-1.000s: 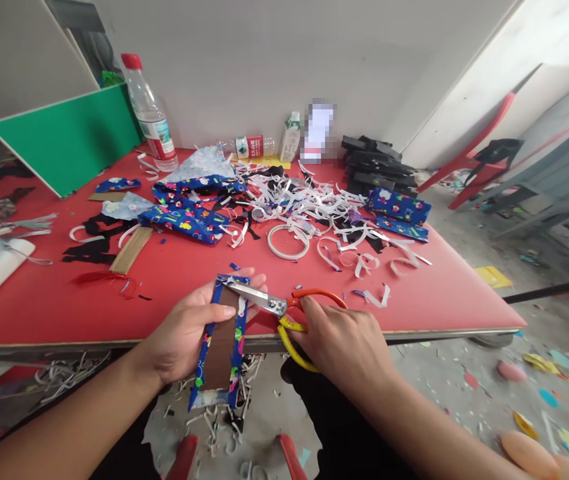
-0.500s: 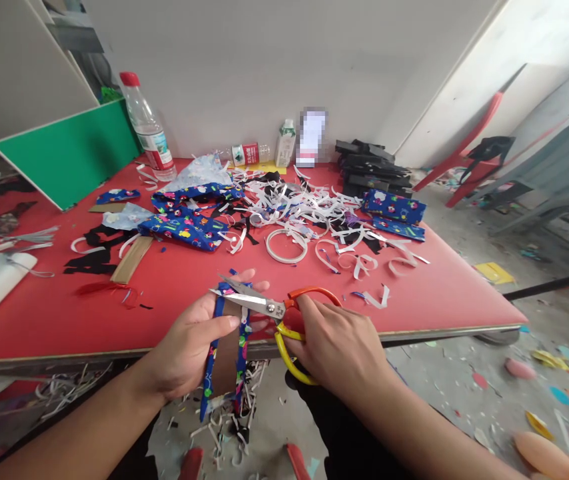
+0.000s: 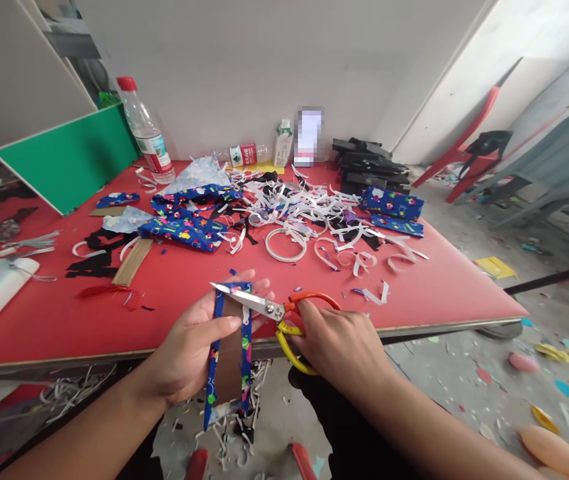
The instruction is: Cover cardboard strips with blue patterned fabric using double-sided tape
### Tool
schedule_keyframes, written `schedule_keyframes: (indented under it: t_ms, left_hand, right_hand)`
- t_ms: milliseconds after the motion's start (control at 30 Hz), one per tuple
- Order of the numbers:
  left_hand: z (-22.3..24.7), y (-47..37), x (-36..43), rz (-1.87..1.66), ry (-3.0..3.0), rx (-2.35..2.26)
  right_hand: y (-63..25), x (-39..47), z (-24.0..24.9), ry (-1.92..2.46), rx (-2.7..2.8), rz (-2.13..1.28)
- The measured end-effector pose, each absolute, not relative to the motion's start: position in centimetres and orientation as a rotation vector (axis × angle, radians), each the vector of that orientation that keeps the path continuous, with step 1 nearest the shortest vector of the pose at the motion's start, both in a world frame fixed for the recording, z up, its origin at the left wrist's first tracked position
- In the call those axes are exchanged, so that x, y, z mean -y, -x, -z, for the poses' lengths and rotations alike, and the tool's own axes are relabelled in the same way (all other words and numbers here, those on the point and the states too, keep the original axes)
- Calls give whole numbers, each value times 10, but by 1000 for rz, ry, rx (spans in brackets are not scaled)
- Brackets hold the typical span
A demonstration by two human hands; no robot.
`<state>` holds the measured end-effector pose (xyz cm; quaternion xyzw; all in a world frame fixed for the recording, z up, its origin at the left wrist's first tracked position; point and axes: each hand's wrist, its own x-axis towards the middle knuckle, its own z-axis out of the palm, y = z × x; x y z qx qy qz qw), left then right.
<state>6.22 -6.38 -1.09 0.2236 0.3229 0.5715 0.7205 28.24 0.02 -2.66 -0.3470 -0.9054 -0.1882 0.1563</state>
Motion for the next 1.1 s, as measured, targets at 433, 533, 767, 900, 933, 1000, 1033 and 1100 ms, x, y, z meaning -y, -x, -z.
schedule_keyframes:
  t_ms: [433, 533, 767, 900, 933, 1000, 1033, 1100]
  left_hand:
    - [14, -56, 60, -1279, -515, -709]
    - [16, -57, 60, -1279, -555, -722]
    - [12, -55, 57, -1300, -540, -729]
    - [11, -52, 58, -1310, -469, -743]
    - [10, -51, 58, -1308, -448, -760]
    - [7, -49, 58, -1292, -408, -808]
    - [5, -48, 59, -1280, -392, -840]
    - [0, -47, 58, -1243, -356, -906]
  right_hand:
    - [-274, -1, 8, 1150, 2533, 378]
    - [-272, 2, 8, 1127, 2537, 365]
    - [-272, 7, 14, 1048, 2583, 329]
    - [-282, -2, 16, 1094, 2558, 236]
    - [-286, -6, 16, 1190, 2520, 209]
    - [-296, -17, 14, 1447, 2406, 216]
    - [-301, -22, 13, 1575, 2344, 254]
    - [-309, -31, 11, 1743, 2287, 343]
